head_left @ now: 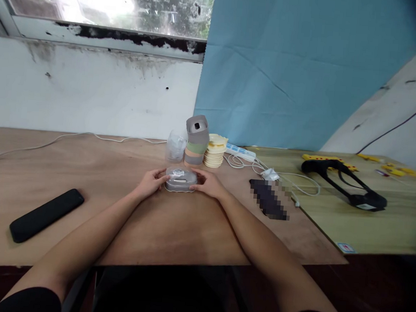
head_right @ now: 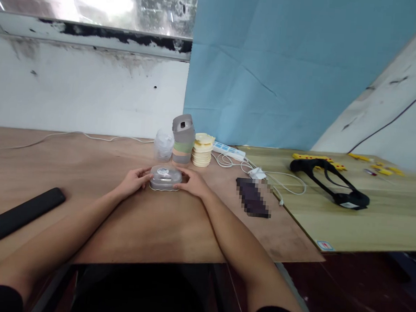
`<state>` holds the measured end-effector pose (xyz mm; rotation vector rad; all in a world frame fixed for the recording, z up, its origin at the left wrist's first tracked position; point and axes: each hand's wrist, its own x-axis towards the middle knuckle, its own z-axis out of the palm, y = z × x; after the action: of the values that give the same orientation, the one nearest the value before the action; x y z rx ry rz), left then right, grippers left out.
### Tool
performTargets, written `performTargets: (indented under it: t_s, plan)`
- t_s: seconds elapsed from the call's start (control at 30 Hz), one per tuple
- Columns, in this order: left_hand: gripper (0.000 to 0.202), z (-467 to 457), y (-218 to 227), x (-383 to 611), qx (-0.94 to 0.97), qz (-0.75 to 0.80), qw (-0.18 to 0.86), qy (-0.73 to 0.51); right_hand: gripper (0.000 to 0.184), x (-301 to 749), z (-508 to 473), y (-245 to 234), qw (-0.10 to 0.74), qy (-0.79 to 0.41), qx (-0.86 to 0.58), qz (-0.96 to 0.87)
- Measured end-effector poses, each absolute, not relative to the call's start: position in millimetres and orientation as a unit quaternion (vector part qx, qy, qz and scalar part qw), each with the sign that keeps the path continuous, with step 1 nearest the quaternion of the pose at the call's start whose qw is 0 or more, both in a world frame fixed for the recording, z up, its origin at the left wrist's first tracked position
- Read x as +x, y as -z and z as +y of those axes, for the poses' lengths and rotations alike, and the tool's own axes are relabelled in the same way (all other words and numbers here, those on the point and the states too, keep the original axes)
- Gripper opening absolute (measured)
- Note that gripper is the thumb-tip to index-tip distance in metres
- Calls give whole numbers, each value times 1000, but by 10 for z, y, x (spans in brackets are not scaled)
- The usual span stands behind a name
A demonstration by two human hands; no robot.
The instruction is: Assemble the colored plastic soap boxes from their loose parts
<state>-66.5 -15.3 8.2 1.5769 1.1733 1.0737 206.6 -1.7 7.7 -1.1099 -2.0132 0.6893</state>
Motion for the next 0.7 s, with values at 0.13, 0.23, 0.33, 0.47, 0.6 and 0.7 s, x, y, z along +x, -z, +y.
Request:
performTargets:
  t_s: [0.13, 0.23, 0.33, 0.47, 0.6, 0.7]
  plan:
    - [62, -161, -95, -664, 640, 478, 431, -420, 76, 2082, -7, -72, 359, -254, -439, -783]
    - [63, -173, -109, -669, 654, 478, 425, -405, 76, 2081, 2, -53, 357, -248, -444, -783]
    - [58, -166, -102, -693, 687, 469, 378, -406, 76, 2078, 6, -43, 355, -245, -451, -782]
    - [48, -124, -69, -734, 746, 467, 259, -399, 76, 2071, -7, -59, 353, -244, -454, -781]
    - [50, -88, -32, -753, 765, 474, 238, -366, 75, 2059, -33, -86, 350, -250, -457, -779]
    - [51, -80, -10, -753, 767, 464, 251, -366, 76, 2050, -48, -94, 348, -258, -456, -777]
